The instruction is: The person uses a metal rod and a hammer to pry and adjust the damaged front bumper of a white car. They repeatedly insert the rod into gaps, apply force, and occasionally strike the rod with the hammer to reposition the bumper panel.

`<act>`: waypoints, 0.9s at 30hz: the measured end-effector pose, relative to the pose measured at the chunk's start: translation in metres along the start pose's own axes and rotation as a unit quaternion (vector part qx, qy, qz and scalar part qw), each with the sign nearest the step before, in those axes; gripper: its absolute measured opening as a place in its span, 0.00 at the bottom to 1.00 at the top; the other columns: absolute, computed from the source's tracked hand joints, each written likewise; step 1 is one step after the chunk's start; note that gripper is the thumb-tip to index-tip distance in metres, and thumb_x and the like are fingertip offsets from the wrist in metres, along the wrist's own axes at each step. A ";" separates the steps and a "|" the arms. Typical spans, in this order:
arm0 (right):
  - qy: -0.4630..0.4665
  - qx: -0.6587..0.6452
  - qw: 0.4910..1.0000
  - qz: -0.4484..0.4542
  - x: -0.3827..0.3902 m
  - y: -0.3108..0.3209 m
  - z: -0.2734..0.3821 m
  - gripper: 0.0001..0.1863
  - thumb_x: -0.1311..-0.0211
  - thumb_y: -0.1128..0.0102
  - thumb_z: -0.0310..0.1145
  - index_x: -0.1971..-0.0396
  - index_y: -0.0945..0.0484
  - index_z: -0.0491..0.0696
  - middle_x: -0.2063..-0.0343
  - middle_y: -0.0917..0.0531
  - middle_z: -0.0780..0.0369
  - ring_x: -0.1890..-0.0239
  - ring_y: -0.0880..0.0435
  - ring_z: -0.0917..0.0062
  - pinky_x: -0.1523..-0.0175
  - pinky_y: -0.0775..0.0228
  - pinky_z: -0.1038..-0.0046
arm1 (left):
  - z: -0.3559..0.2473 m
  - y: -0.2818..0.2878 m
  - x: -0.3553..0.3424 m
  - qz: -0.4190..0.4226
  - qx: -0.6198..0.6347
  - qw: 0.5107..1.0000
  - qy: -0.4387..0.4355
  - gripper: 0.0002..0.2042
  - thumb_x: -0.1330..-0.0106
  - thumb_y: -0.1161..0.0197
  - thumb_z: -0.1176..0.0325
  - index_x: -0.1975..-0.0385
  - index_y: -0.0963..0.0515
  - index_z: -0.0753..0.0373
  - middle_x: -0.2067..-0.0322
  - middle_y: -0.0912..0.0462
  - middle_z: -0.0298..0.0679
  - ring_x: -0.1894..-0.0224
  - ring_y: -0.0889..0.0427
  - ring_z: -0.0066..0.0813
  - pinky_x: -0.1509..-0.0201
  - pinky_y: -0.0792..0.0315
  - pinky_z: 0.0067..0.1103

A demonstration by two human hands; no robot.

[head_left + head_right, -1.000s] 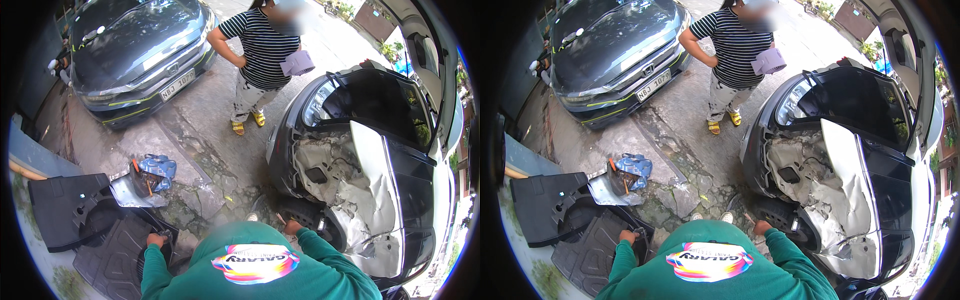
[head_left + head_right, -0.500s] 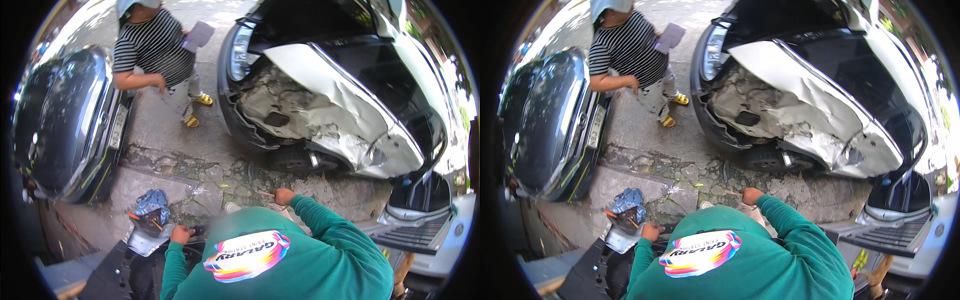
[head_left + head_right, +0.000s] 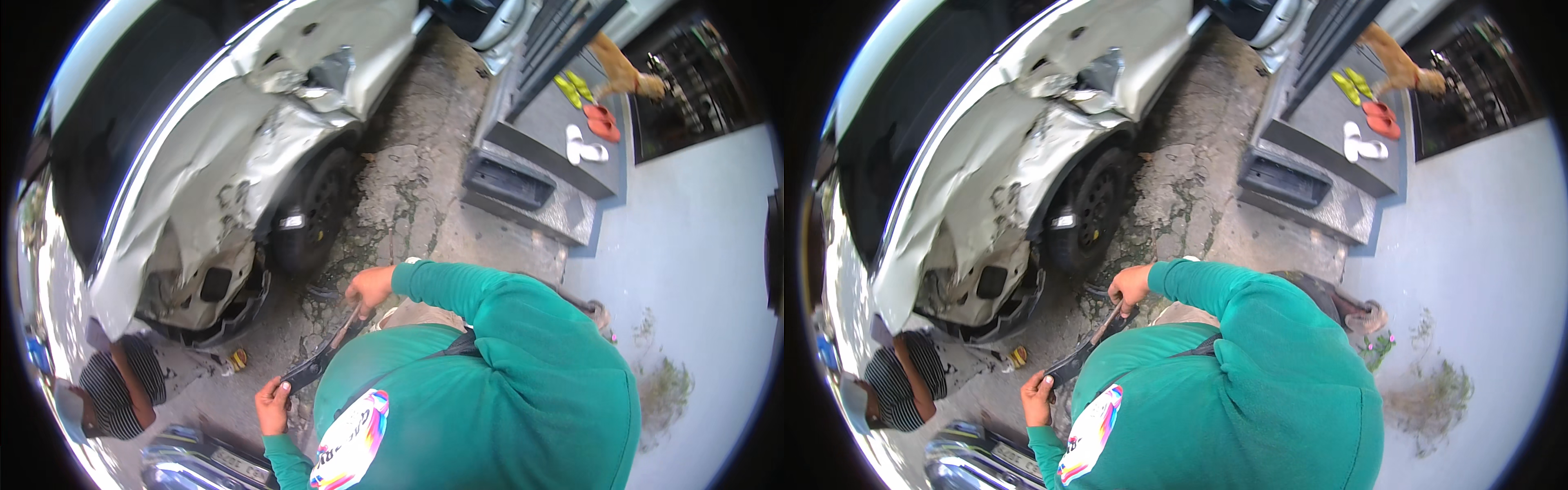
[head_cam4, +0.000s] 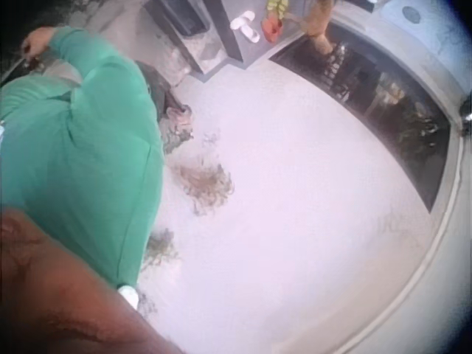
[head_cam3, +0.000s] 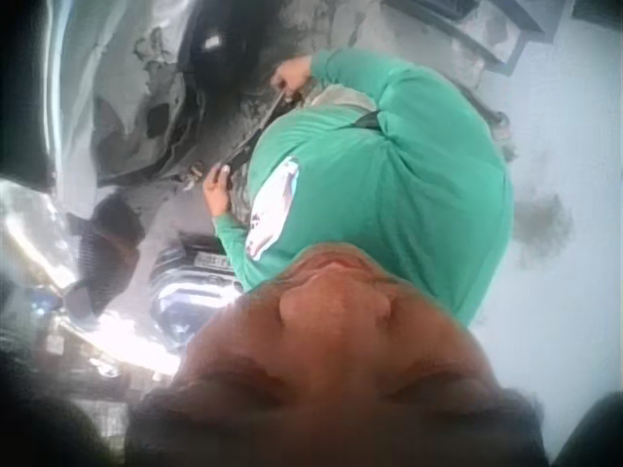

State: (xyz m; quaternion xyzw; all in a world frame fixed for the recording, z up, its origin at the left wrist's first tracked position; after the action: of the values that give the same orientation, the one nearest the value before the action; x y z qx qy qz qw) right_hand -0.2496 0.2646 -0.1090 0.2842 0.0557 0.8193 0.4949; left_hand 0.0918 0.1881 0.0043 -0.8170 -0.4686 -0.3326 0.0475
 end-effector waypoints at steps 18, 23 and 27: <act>-0.386 -0.531 0.638 -0.403 0.354 -0.103 -0.398 0.22 0.37 0.28 0.40 0.53 0.16 0.38 0.64 0.14 0.58 0.67 0.20 0.71 0.63 0.30 0.64 | -0.080 -0.340 -0.225 0.196 -0.382 0.901 -0.057 0.16 0.31 0.32 0.67 0.50 0.17 0.72 0.58 0.11 0.43 0.56 0.15 0.26 0.47 0.23 0.23; -0.378 -0.675 0.355 -0.524 0.385 -0.132 -0.501 0.12 0.32 0.33 0.35 0.65 0.23 0.42 0.77 0.28 0.65 0.81 0.36 0.79 0.79 0.48 0.74 | -0.077 -0.328 -0.241 0.200 -0.464 0.861 -0.061 0.14 0.29 0.34 0.69 0.50 0.17 0.71 0.58 0.11 0.43 0.55 0.14 0.27 0.45 0.23 0.23; -0.265 -0.729 0.229 -0.588 0.376 -0.113 -0.567 0.09 0.30 0.36 0.34 0.60 0.23 0.45 0.74 0.28 0.65 0.78 0.34 0.80 0.80 0.46 0.77 | -0.062 -0.310 -0.226 0.179 -0.526 0.831 -0.001 0.11 0.29 0.36 0.70 0.53 0.16 0.68 0.60 0.11 0.42 0.56 0.14 0.26 0.46 0.23 0.24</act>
State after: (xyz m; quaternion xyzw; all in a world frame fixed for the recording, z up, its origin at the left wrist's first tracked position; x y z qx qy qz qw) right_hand -0.5875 0.7464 -0.4685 -0.1111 -0.5484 -0.1383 0.8172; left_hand -0.2630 0.1703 -0.1532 -0.7886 -0.0680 -0.5135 -0.3315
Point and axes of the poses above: each hand's wrist, its own x-axis away from the middle knuckle, its own y-axis out of the back of the hand, z = x × y, the point moved 9 cm from there along -x, towards the middle knuckle
